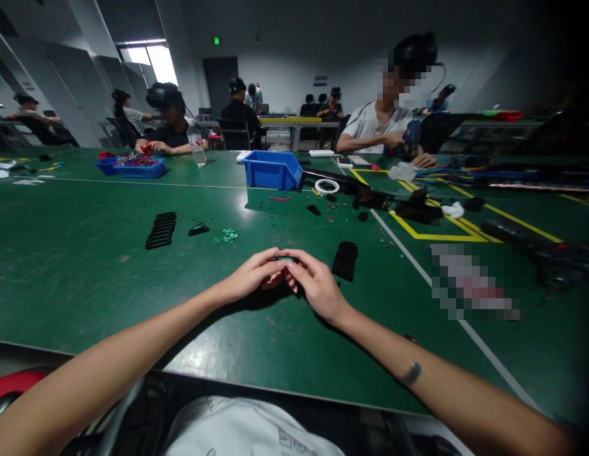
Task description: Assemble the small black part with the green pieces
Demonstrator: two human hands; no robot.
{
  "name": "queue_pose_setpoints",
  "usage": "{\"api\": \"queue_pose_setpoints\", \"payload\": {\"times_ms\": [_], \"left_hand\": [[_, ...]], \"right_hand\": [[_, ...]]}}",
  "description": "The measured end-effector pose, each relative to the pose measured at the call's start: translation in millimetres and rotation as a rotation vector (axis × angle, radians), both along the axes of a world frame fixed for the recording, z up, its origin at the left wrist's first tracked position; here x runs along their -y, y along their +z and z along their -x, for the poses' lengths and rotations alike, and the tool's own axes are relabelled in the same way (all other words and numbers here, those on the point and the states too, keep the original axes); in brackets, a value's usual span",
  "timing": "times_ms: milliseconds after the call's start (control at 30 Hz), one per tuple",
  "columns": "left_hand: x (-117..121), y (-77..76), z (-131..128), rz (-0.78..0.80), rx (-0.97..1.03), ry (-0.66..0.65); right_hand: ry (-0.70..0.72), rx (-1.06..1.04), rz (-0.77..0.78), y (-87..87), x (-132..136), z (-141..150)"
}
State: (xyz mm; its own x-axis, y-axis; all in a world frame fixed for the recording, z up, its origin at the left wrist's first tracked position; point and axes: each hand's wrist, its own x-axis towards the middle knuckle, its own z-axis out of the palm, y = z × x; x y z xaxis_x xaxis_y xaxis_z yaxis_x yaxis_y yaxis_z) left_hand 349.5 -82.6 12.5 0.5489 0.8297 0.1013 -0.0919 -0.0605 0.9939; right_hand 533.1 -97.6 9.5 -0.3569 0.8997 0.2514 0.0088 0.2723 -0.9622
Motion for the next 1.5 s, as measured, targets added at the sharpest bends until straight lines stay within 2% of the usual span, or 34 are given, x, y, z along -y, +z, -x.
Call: {"api": "queue_pose_setpoints", "payload": {"times_ms": [667,967,1133,1333,1500], "left_hand": [[-4.5,-2.3,0.6,0.086,0.037,0.004],[-5.2,2.1,4.7,0.009,-0.024,-0.085],[-3.6,7.9,5.2,0.019,-0.033,-0.131],[-3.4,8.0,4.6,0.04,-0.022,-0.18],[-6.1,2.9,4.2,0.058,-0.012,-0.149]], "right_hand": [[0.003,0.022,0.022,0.3,-0.5,-0.7],[0.196,-0.046,0.182,1.8,-10.9,-9.5],[0.295,-0.092,0.289,0.5,-14.7,-13.2],[0.328,-0.135,0.374,-0.8,-15.8,-12.7],[0.303,-0.168,0.419,-0.4,-14.5,-10.7]]}}
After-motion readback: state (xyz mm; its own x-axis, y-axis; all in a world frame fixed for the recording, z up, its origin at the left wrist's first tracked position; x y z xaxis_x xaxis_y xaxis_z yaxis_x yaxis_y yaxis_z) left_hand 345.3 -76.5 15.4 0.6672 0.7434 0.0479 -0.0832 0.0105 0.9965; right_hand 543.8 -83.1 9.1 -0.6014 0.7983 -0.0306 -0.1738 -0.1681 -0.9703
